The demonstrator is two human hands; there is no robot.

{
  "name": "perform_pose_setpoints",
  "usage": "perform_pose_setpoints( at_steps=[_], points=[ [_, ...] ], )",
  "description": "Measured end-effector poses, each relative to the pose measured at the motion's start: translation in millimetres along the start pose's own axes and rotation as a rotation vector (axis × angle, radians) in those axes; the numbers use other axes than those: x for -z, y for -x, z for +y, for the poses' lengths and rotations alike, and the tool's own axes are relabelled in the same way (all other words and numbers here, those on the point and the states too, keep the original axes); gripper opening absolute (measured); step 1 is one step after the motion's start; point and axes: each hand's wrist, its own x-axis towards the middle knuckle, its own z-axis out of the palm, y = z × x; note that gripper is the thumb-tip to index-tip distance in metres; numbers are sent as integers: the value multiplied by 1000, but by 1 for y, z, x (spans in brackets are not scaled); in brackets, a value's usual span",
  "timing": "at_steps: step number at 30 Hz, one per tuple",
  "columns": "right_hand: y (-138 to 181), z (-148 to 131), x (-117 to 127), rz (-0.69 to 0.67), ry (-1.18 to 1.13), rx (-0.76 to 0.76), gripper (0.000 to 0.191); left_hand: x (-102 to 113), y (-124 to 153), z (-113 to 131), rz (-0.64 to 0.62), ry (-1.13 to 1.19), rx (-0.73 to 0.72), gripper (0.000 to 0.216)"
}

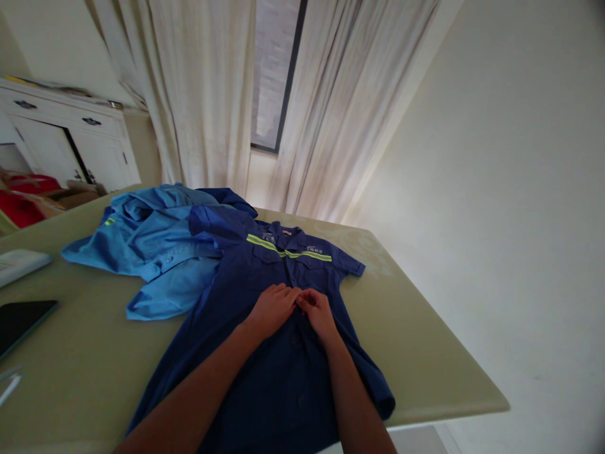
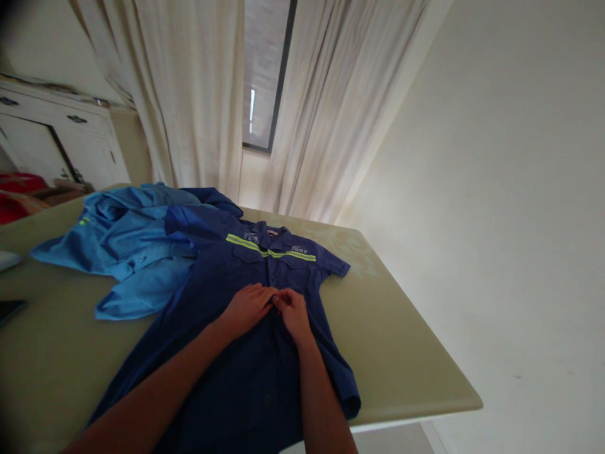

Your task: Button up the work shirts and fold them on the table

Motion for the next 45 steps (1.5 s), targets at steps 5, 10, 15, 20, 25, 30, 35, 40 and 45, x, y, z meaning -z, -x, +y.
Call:
perform_pose_setpoints(
  at_steps=[5, 10, 15, 20, 25, 30, 35, 40, 45],
  points=[
    [0, 0, 0, 21, 37, -12, 22, -4, 2, 1, 26, 7, 54, 16],
    [2, -2, -4, 78, 136, 85, 25, -5, 1, 0, 41, 82, 153, 20],
    [8, -12, -2, 149, 273, 154, 24, -13, 8, -5, 38, -9, 137, 36],
    [63, -25, -7, 101, 775, 126, 23, -24, 13, -16, 93, -8, 167, 56],
    [117, -15, -26, 307, 921, 124, 12, -11, 13, -1, 137, -19, 112, 41],
    [120, -9, -28, 324, 843, 221, 18, -3, 38, 34, 161, 30, 183, 21],
    [113, -12, -8, 209, 631, 193, 5, -9, 67, 45, 44, -15, 93, 27],
    [122, -12, 1, 152, 679, 221, 22, 1, 74, 43, -61, 88, -108, 29],
    [130, -13, -2, 284, 607, 212, 23, 5, 67, 49, -137, 135, -81, 18]
  ],
)
